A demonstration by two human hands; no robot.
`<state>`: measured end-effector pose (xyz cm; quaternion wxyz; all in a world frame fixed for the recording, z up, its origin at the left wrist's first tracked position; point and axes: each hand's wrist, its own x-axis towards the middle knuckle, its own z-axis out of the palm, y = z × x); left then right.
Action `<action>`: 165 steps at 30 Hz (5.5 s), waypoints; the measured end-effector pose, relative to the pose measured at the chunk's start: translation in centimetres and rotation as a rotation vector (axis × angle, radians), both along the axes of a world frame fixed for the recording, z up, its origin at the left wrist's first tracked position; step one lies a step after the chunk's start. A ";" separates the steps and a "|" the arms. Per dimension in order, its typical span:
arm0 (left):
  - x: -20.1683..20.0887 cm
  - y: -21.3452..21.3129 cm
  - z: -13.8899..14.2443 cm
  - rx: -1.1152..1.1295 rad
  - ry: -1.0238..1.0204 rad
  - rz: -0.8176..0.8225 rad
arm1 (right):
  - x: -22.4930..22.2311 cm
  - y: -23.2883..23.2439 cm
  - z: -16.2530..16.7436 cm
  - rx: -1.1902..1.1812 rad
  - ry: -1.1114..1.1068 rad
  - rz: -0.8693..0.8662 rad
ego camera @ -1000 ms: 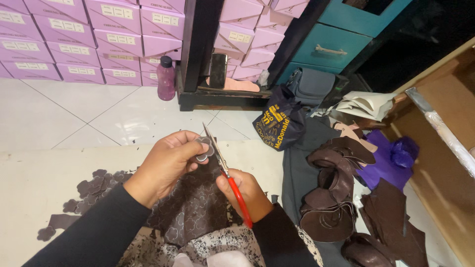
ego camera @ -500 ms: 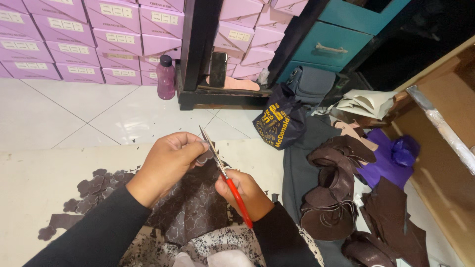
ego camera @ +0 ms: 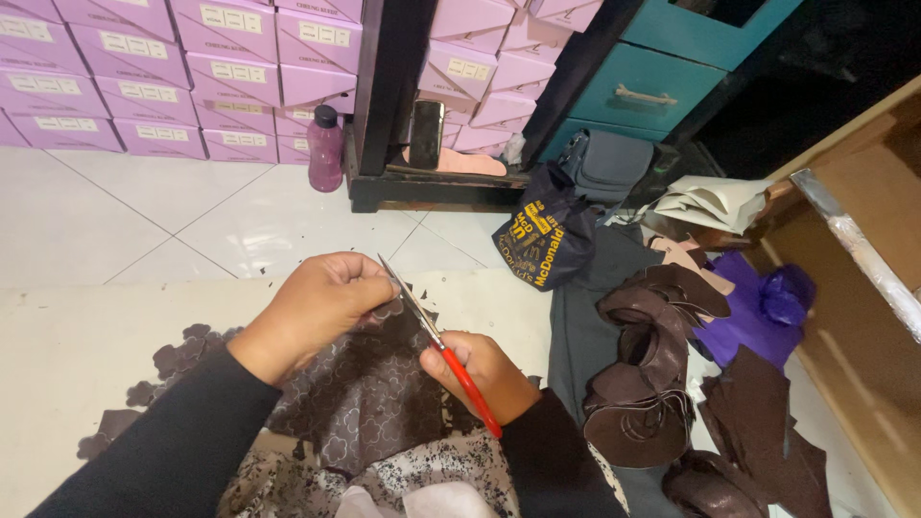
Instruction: The person sits on the floor and uses red-handled scissors to cut small cloud-shaped pieces from a brown patterned fabric. The cut pieces are placed on the floor to the left as the person continues cutting along the fabric strip.
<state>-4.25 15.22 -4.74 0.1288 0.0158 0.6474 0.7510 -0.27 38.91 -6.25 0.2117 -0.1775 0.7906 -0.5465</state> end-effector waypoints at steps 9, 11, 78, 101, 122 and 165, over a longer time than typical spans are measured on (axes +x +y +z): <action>-0.2 0.2 -0.2 0.087 -0.055 0.008 | 0.3 -0.6 -0.5 0.041 0.088 -0.093; 0.1 1.1 -0.1 0.163 -0.086 0.037 | 0.2 -0.9 -0.9 0.051 0.176 -0.155; 1.4 2.8 0.0 0.143 0.064 0.193 | 0.7 -1.6 -1.2 -0.214 -0.078 -0.186; 0.8 0.8 1.2 0.069 0.065 0.110 | 0.9 -1.2 -0.3 -0.096 0.030 -0.108; 1.1 1.1 1.0 0.032 0.149 0.035 | 1.1 -1.5 -0.6 -0.114 -0.031 -0.126; 1.0 2.2 0.6 0.276 -0.109 0.055 | 1.1 -1.4 -0.6 -0.297 -0.149 -0.110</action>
